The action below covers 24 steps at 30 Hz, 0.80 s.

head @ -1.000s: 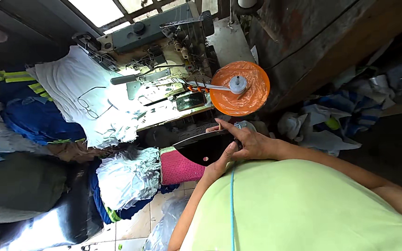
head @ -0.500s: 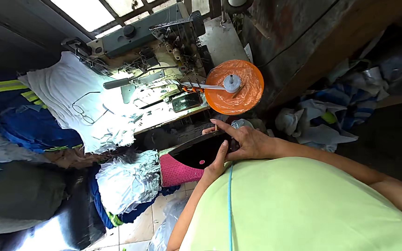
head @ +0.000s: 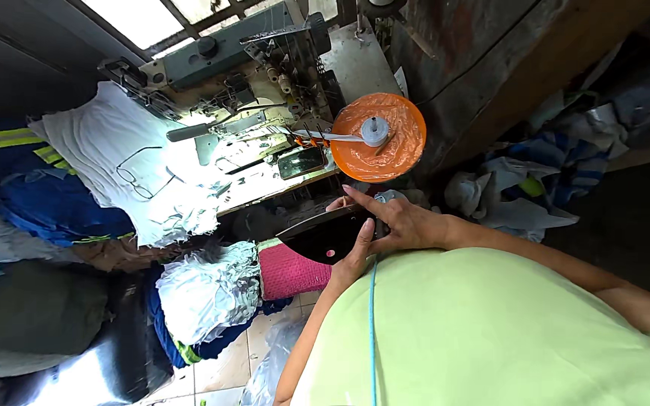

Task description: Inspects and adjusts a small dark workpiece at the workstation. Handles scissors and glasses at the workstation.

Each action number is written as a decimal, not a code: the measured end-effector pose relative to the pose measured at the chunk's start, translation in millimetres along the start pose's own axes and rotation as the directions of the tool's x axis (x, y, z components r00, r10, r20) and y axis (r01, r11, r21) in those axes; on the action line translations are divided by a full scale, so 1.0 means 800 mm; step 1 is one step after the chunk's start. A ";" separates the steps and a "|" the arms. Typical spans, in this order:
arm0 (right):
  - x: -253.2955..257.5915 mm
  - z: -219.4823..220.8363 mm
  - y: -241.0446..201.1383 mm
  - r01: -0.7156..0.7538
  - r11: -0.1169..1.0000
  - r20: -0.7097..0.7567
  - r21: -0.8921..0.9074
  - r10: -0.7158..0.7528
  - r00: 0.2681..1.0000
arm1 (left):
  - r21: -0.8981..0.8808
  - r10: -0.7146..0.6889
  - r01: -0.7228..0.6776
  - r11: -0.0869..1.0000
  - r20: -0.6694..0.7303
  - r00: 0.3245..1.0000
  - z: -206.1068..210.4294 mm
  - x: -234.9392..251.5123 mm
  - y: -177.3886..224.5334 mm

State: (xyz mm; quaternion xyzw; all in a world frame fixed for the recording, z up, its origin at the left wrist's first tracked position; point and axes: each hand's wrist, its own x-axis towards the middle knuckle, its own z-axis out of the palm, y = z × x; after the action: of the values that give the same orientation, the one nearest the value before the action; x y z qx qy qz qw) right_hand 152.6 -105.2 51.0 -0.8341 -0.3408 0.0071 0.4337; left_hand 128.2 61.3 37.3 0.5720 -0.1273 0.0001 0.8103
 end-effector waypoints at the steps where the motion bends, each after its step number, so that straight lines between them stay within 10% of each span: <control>1: 0.000 0.000 0.001 0.008 1.000 -0.004 0.015 -0.008 1.000 | -0.008 0.003 -0.003 1.000 0.013 1.000 0.000 0.001 0.000; 24: 0.002 0.004 0.001 0.019 1.000 -0.029 0.003 -0.019 0.999 | -0.034 -0.054 0.054 0.998 0.017 0.998 -0.003 0.002 0.002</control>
State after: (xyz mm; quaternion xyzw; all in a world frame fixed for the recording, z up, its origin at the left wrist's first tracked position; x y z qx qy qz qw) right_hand 153.6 -102.1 48.7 -0.8302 -0.3424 -0.0084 0.4399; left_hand 129.7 63.6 38.2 0.5610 -0.1182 -0.0284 0.8188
